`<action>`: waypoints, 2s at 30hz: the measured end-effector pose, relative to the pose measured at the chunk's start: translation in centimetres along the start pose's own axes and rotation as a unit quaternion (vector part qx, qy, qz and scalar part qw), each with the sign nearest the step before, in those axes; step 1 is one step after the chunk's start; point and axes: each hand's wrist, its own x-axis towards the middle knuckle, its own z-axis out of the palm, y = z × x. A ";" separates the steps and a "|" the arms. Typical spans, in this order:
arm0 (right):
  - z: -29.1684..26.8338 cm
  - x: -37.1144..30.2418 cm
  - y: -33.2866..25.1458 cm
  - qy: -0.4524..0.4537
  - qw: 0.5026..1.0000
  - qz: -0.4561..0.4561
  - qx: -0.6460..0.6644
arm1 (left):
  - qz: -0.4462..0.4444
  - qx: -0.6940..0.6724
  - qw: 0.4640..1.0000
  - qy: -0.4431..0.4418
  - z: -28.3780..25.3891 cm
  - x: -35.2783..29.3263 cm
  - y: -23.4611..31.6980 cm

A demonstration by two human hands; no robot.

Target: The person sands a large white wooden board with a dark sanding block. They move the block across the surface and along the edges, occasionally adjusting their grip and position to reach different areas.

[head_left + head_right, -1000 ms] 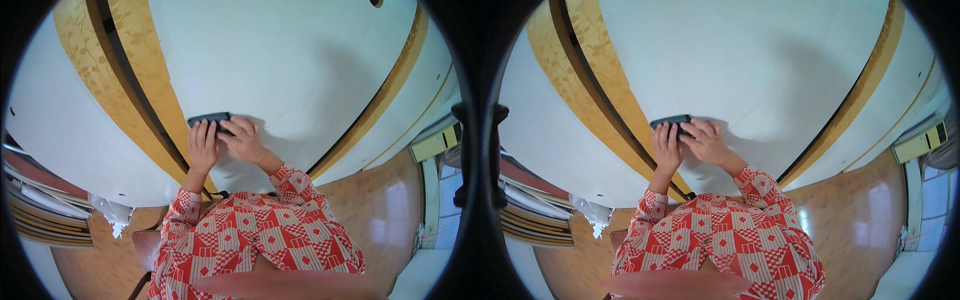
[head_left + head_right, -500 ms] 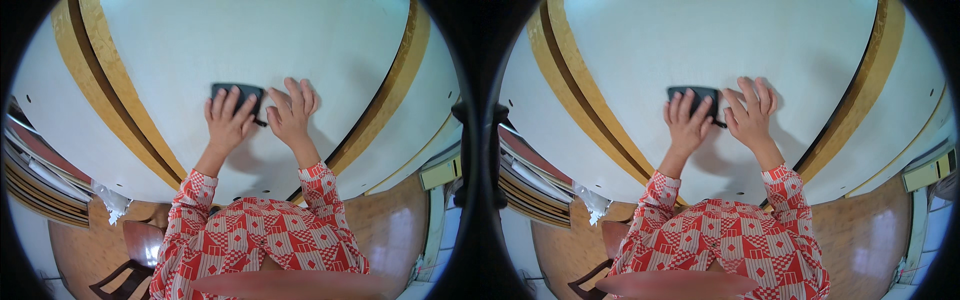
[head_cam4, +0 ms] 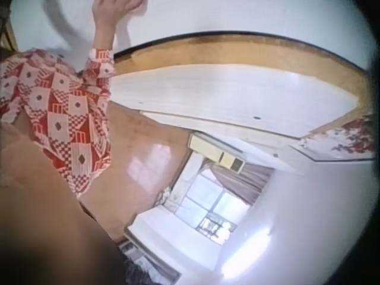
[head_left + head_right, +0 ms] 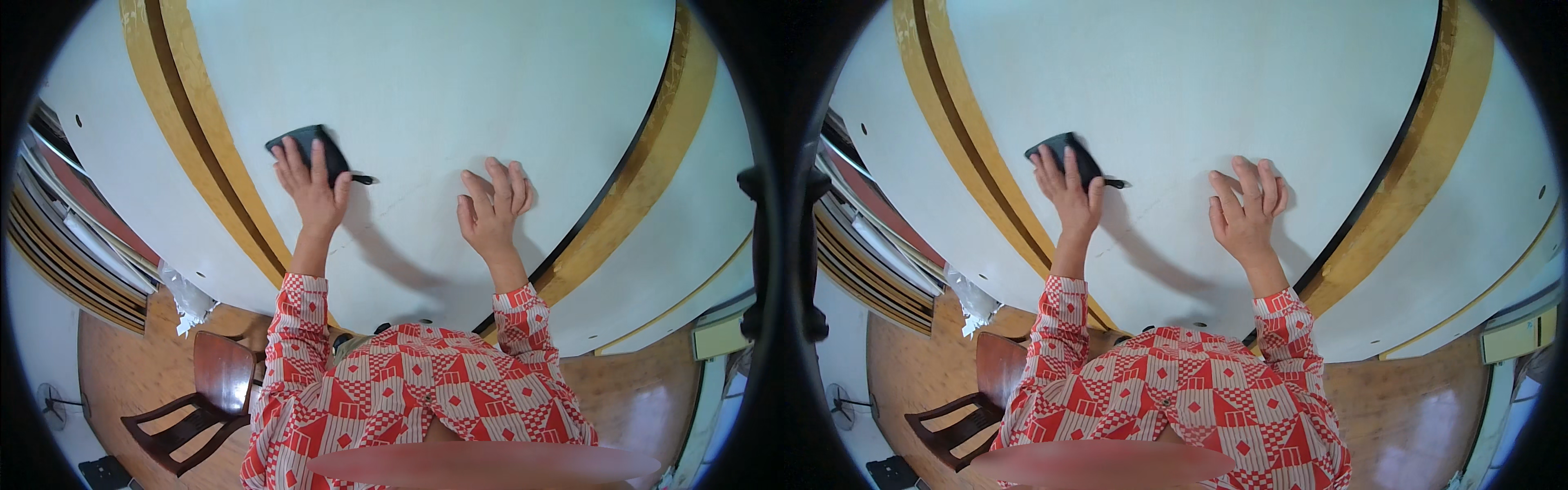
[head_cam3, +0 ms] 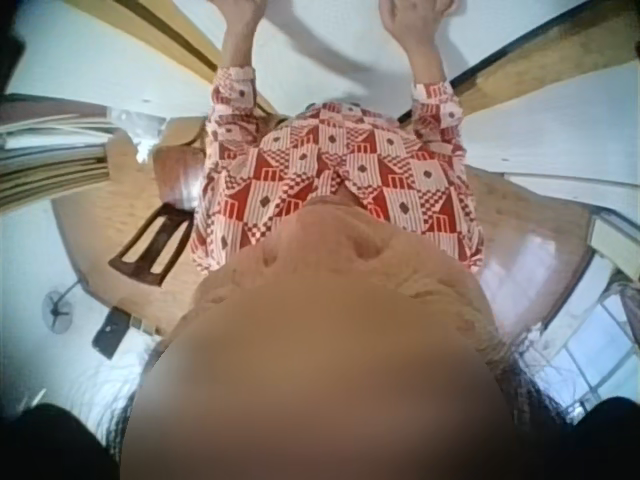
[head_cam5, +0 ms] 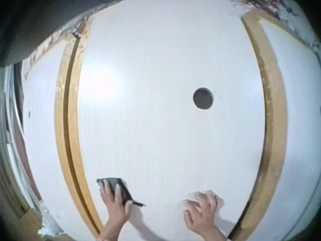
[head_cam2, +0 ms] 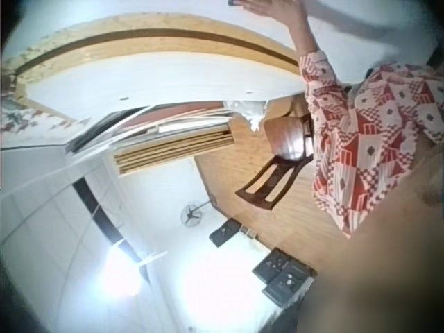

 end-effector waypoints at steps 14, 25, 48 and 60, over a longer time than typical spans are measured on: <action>-0.6 -1.9 0.4 0.047 0.997 0.020 0.052 | 0.106 -0.045 0.992 -0.059 3.9 -5.5 10.3; -0.6 -2.4 -0.4 0.035 0.998 0.029 0.037 | 0.041 -0.036 0.998 0.005 1.3 0.9 4.9; -1.0 -3.9 -0.1 0.015 0.993 0.064 0.100 | 0.013 -0.003 0.999 0.030 -0.5 -0.1 -2.8; -0.6 -2.1 -0.2 -0.011 0.999 0.040 -0.001 | 0.182 -0.037 0.979 -0.086 3.7 -3.5 9.0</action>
